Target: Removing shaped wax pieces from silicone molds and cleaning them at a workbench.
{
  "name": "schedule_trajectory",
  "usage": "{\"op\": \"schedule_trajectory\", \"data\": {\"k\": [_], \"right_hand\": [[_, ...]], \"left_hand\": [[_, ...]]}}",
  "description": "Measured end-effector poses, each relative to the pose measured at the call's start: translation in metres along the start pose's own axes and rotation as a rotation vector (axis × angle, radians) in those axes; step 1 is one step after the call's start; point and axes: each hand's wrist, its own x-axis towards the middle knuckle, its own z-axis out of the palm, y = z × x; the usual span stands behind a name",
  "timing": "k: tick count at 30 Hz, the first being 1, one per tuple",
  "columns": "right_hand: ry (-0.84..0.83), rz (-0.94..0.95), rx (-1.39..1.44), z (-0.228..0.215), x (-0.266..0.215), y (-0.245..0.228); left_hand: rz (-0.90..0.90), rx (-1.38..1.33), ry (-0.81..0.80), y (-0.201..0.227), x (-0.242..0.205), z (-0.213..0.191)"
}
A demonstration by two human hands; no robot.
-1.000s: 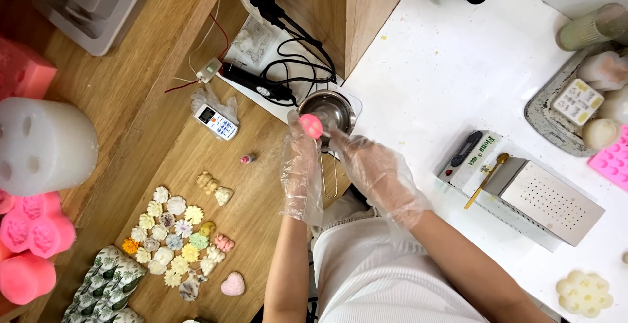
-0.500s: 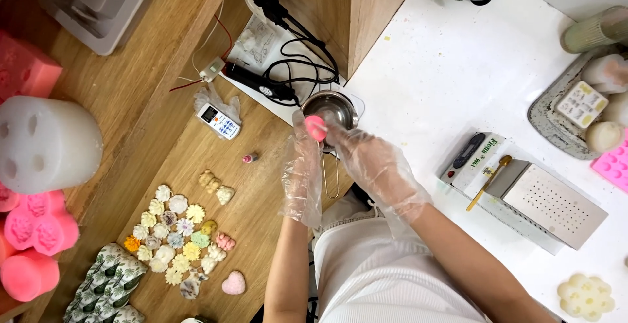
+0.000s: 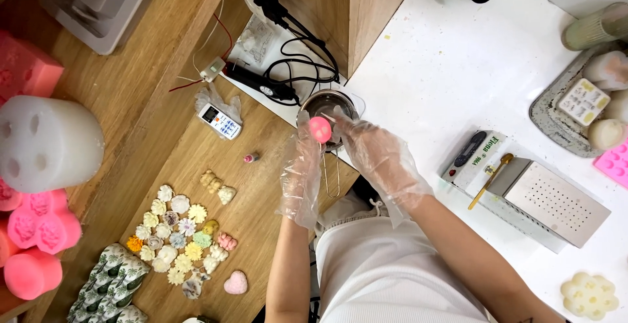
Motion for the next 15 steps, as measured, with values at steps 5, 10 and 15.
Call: {"op": "schedule_trajectory", "data": {"k": [5,10,15], "right_hand": [[-0.058,-0.044,-0.043,-0.004,-0.002,-0.002],[-0.123,0.129,0.026,-0.011,0.005,-0.01],[0.134,-0.095,-0.031,0.021,-0.008,0.01]], "left_hand": [[0.066,-0.055,-0.051,-0.002,0.002,0.0],[0.079,-0.149,-0.065,-0.014,0.005,0.0],[0.026,-0.099,0.022,0.004,-0.007,0.001]]}}
